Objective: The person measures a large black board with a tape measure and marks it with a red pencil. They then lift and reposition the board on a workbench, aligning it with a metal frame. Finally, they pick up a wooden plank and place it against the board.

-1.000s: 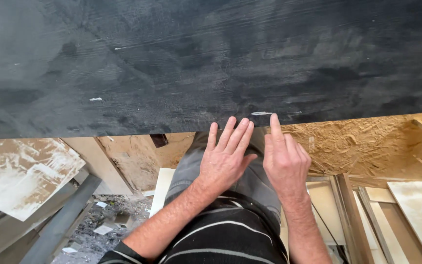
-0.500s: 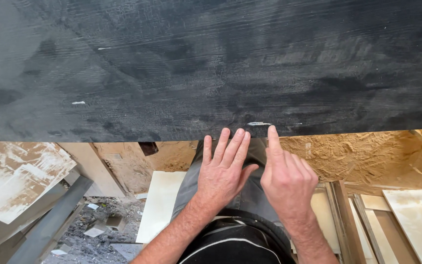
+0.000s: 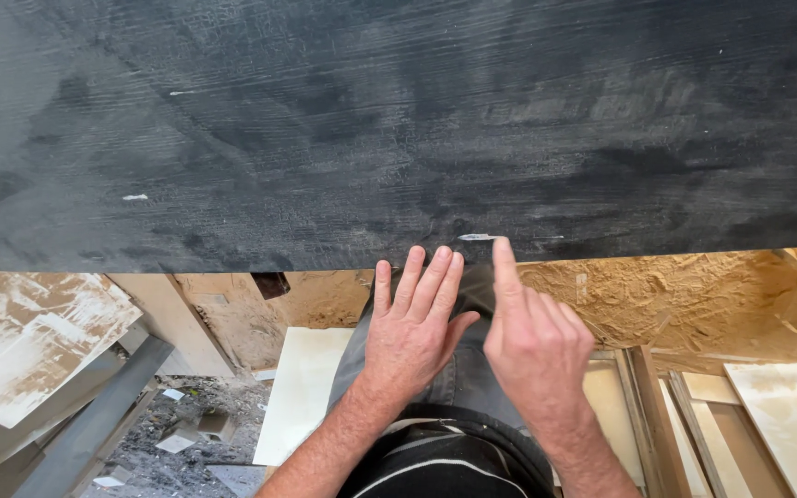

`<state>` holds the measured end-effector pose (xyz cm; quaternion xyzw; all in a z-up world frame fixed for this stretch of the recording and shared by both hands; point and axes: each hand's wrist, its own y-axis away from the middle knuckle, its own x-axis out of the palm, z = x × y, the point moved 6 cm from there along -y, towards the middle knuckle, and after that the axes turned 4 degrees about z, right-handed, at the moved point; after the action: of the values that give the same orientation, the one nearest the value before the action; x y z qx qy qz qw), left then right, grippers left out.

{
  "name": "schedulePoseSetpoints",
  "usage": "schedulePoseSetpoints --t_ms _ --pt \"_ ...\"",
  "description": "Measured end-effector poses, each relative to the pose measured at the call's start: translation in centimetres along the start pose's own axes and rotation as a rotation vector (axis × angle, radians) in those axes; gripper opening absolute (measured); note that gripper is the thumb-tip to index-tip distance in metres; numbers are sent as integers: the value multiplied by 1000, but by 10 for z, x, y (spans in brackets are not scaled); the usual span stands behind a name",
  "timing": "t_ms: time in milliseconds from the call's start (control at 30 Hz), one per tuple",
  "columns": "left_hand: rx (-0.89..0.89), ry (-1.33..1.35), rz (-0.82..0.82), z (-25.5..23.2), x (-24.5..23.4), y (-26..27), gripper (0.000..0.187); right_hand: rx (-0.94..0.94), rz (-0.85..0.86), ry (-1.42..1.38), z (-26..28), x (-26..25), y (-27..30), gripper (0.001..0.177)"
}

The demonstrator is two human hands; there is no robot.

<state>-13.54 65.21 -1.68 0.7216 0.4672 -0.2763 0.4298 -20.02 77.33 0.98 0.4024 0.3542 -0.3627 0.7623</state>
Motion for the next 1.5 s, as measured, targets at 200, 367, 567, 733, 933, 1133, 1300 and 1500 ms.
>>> schedulePoseSetpoints --t_ms 200,367,567,733,933,1133,1300,1500 --pt "-3 -27 21 2 3 0 78 30 -19 26 2 10 0 70" --pt "-5 -61 58 2 7 2 77 -66 24 11 11 11 -4 72" --pt "-5 29 -46 -5 -3 -2 76 23 -39 -15 -1 -1 2 62" --pt "6 56 -45 -12 -27 -12 74 -171 -58 -57 19 -14 -8 49" --pt "-53 164 -150 -9 -56 -6 73 -209 -240 38 31 -31 -11 34" --pt "-134 171 -228 23 -71 -10 71 -295 -88 87 83 -35 -37 44" --pt "-151 145 -169 57 -90 -12 72 -323 67 149 110 -11 -62 55" --pt "-237 213 -121 111 -111 5 74 -367 227 201 163 12 -89 60"
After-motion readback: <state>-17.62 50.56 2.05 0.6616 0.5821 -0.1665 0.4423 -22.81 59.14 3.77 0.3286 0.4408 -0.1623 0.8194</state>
